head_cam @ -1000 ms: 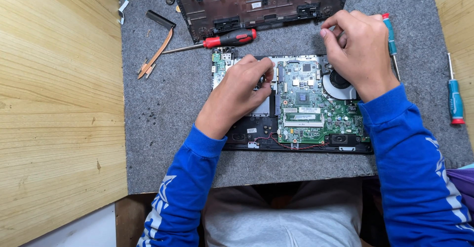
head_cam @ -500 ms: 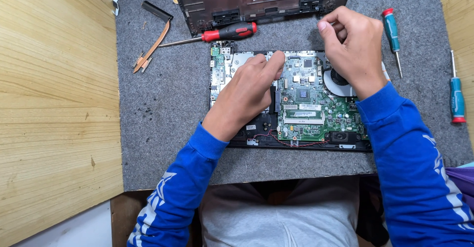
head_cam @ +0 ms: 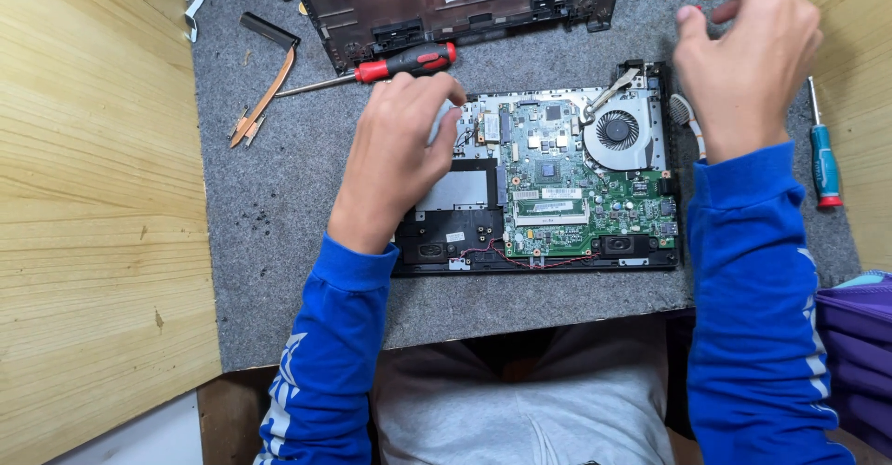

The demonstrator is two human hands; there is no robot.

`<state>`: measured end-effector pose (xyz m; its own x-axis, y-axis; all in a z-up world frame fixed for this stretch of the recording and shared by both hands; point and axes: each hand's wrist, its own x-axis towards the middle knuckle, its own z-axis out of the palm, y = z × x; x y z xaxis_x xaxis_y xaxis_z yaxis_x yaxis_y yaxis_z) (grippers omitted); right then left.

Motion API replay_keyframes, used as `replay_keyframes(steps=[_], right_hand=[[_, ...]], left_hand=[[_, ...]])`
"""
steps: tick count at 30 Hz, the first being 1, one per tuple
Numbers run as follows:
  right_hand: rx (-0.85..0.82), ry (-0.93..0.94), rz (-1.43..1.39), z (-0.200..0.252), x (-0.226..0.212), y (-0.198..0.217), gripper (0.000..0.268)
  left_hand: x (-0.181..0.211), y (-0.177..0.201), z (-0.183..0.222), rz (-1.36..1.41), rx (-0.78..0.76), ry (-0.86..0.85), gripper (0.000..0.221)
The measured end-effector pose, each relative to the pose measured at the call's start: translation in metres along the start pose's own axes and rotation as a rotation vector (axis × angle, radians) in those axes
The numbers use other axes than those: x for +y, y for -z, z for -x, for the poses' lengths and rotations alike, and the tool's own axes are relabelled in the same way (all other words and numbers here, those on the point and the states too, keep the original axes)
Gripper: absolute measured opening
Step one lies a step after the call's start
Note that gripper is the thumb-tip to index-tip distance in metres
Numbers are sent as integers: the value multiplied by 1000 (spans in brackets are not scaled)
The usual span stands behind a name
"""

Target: Assembling a laptop by installing the motherboard, connecting internal ribbon cables and wires, and securing components with screws.

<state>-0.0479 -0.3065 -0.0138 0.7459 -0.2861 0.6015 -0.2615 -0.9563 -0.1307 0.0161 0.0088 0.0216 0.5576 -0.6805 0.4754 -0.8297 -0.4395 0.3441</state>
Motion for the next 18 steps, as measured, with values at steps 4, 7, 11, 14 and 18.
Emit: replay_keyframes(steps=[4, 7, 11, 14, 18], right_hand=[[-252, -197, 50, 3, 34, -4, 30], [-367, -203, -9, 4, 35, -6, 39], [-412, -157, 24, 6, 33, -10, 28], [-161, -21, 4, 8, 35, -12, 18], [153, -136, -303, 18, 50, -34, 48]], left_hand=[[-10, 9, 2, -108, 58, 65, 10], [-16, 16, 4, -74, 65, 133, 7], [-28, 23, 7, -96, 64, 192, 4], [-40, 35, 13, -97, 110, 247, 6], [-65, 57, 30, -123, 258, 364, 4]])
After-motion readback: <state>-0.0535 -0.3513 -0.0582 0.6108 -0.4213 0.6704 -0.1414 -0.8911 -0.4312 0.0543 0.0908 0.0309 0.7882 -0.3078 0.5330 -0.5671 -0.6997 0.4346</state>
